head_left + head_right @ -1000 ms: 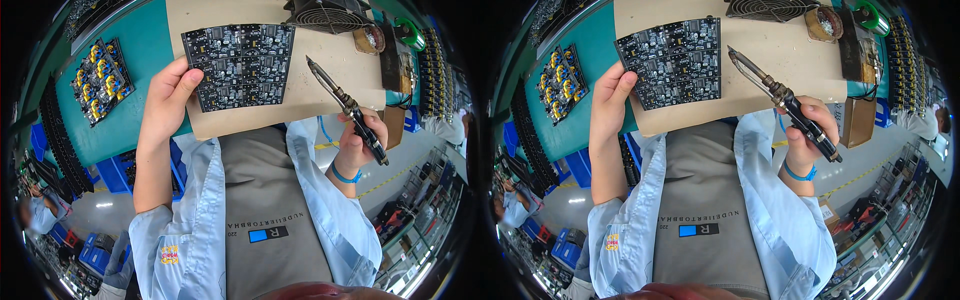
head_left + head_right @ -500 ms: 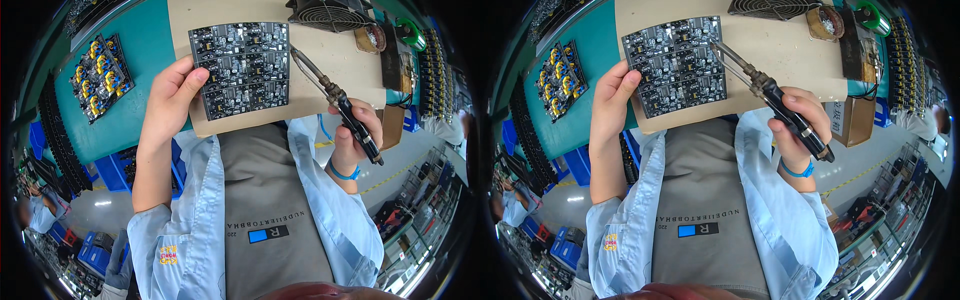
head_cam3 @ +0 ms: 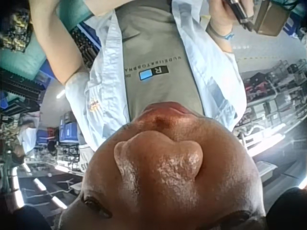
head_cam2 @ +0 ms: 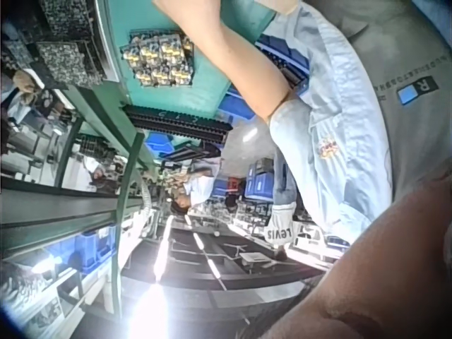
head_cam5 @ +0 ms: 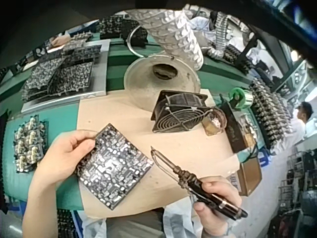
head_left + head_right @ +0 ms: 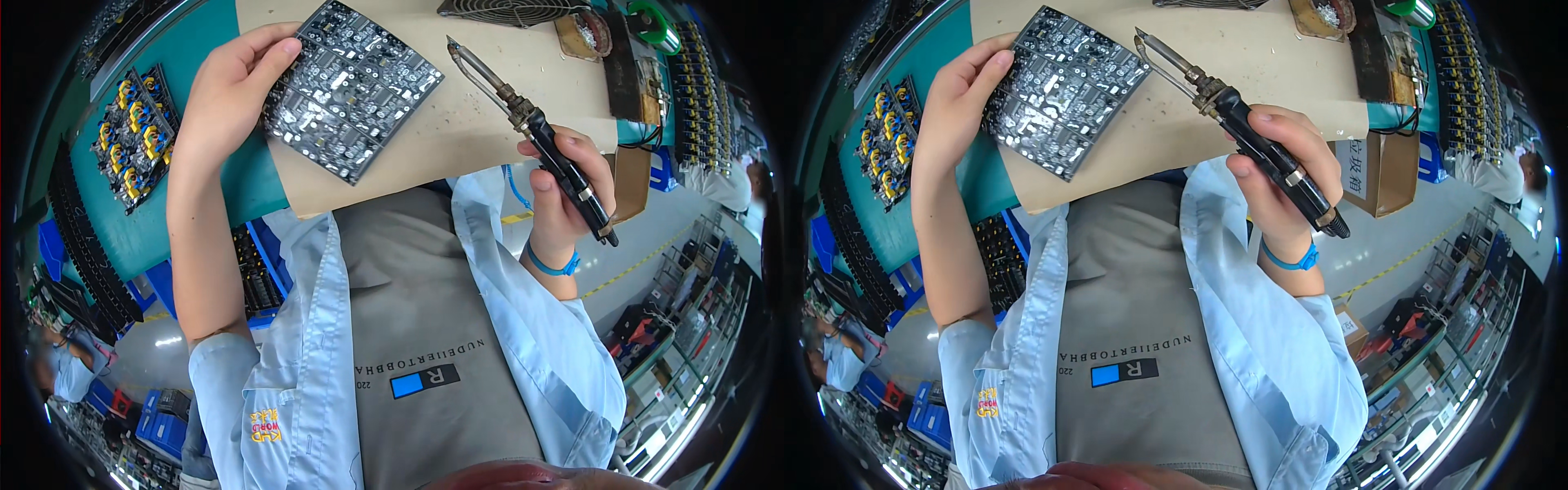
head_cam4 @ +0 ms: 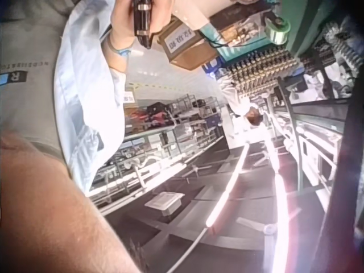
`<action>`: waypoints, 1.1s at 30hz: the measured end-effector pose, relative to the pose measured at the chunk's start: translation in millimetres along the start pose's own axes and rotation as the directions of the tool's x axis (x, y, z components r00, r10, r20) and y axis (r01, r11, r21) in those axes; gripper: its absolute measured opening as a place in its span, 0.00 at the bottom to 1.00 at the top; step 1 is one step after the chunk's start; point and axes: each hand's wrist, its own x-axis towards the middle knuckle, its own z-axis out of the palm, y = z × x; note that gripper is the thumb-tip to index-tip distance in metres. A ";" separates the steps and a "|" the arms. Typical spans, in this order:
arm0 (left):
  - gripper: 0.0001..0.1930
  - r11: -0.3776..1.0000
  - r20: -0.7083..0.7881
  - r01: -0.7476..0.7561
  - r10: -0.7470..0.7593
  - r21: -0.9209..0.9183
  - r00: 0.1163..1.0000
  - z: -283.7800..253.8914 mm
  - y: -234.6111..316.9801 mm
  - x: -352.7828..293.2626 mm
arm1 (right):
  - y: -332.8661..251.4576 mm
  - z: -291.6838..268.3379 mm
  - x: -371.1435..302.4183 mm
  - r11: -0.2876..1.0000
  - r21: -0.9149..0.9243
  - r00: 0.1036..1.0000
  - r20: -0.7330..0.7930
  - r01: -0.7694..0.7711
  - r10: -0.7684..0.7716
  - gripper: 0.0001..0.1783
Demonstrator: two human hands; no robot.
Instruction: The recorder is soldering electrical components onto a printed circuit board at a workstation.
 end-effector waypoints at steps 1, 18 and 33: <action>0.20 0.997 -0.029 -0.030 0.032 0.066 0.999 1.9 2.2 2.5 | -0.1 -1.2 -1.1 1.000 -0.009 1.000 -0.006 -0.010 0.010 0.26; 0.15 0.985 0.085 -0.049 0.064 -0.166 0.994 9.7 -17.4 50.9 | -11.8 -4.1 13.0 0.979 -0.204 0.985 0.165 -0.017 0.051 0.25; 0.18 0.966 0.046 -0.074 0.064 0.249 0.997 -10.6 2.2 27.2 | -17.2 12.2 34.4 0.964 -0.261 0.951 0.306 0.049 0.034 0.25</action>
